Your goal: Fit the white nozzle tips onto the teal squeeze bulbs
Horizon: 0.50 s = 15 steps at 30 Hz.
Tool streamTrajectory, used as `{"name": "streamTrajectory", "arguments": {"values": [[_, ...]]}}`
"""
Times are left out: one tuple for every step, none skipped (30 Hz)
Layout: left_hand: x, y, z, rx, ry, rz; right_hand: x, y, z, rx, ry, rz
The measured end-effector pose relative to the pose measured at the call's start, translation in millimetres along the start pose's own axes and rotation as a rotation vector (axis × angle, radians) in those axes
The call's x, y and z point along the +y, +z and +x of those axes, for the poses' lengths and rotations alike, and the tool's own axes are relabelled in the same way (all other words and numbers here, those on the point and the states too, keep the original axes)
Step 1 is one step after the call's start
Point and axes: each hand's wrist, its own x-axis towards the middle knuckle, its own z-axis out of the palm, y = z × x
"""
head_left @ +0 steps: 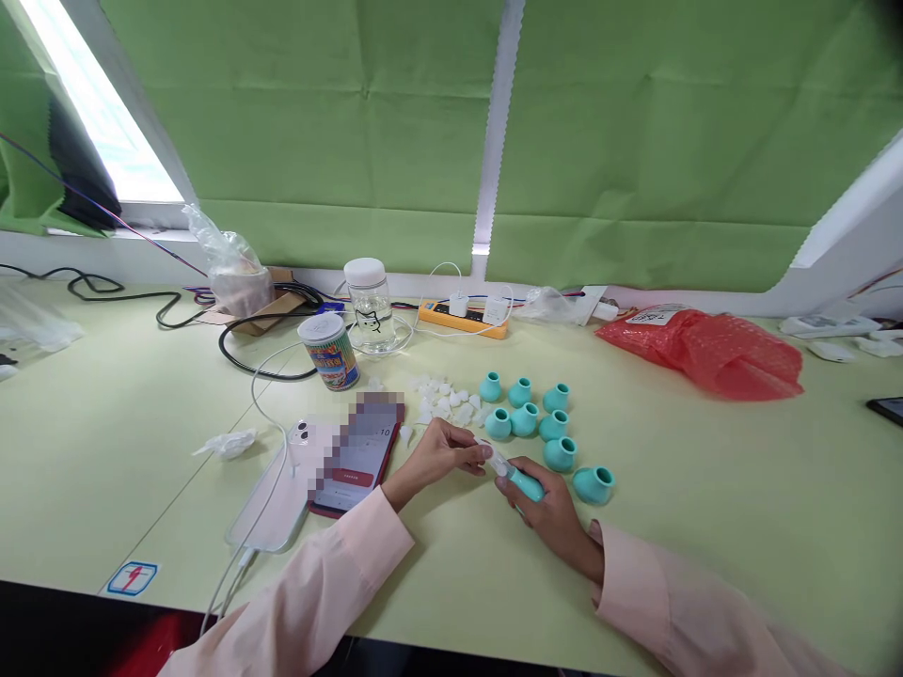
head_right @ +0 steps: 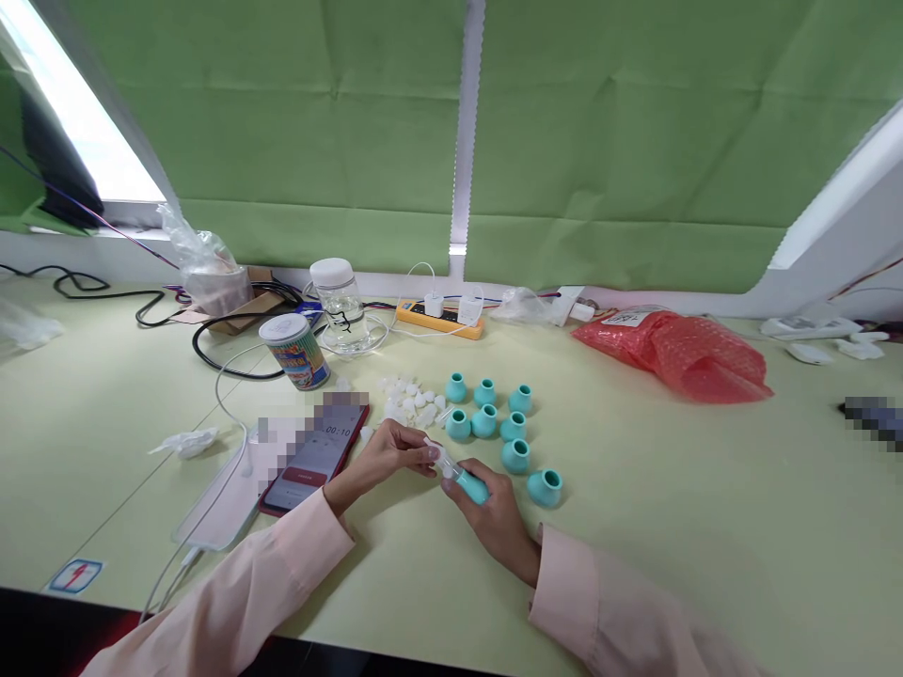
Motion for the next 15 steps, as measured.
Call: {"name": "streamTrajectory", "arguments": {"values": [[-0.5,1.8,-0.2,0.007,-0.012,-0.025,-0.1,-0.1,-0.1,-0.008,0.020,0.023],[-0.7,3.6,-0.6,0.012,-0.015,-0.046,-0.1,-0.1,-0.2,-0.011,0.036,0.044],[-0.7,5.4,-1.1,0.017,-0.012,-0.065,0.0,0.0,-0.3,-0.012,0.045,0.062],[-0.4,7.2,-1.7,0.023,-0.006,-0.083,0.1,0.1,-0.3,-0.010,0.049,0.078],[0.0,9.0,-2.3,0.031,-0.001,-0.098,0.1,0.3,-0.3,-0.006,0.053,0.095],[0.4,10.7,-2.9,0.042,0.002,-0.109,0.2,0.6,-0.3,-0.003,0.057,0.112],[0.8,12.3,-3.4,0.054,0.004,-0.116,0.2,0.8,-0.3,-0.001,0.061,0.126],[0.9,13.8,-3.7,0.062,0.004,-0.122,0.2,1.1,-0.3,-0.001,0.066,0.137],[0.8,15.0,-4.0,0.068,0.003,-0.129,0.2,1.3,-0.3,-0.001,0.071,0.146],[0.5,16.0,-4.1,0.071,0.001,-0.138,0.2,1.5,-0.4,-0.001,0.074,0.154],[-0.2,16.8,-4.1,0.075,0.000,-0.147,0.3,1.7,-0.4,-0.001,0.077,0.160],[-1.1,17.4,-4.0,0.082,0.000,-0.153,0.5,1.8,-0.3,-0.002,0.080,0.166],[-2.2,17.7,-3.9,0.090,0.002,-0.155,0.7,1.8,-0.2,-0.002,0.081,0.172],[-3.3,17.9,-3.9,0.095,0.003,-0.157,0.9,1.8,0.0,-0.001,0.080,0.174],[-4.4,18.0,-3.9,0.097,0.005,-0.158,1.1,1.7,0.3,0.001,0.075,0.170]]}}
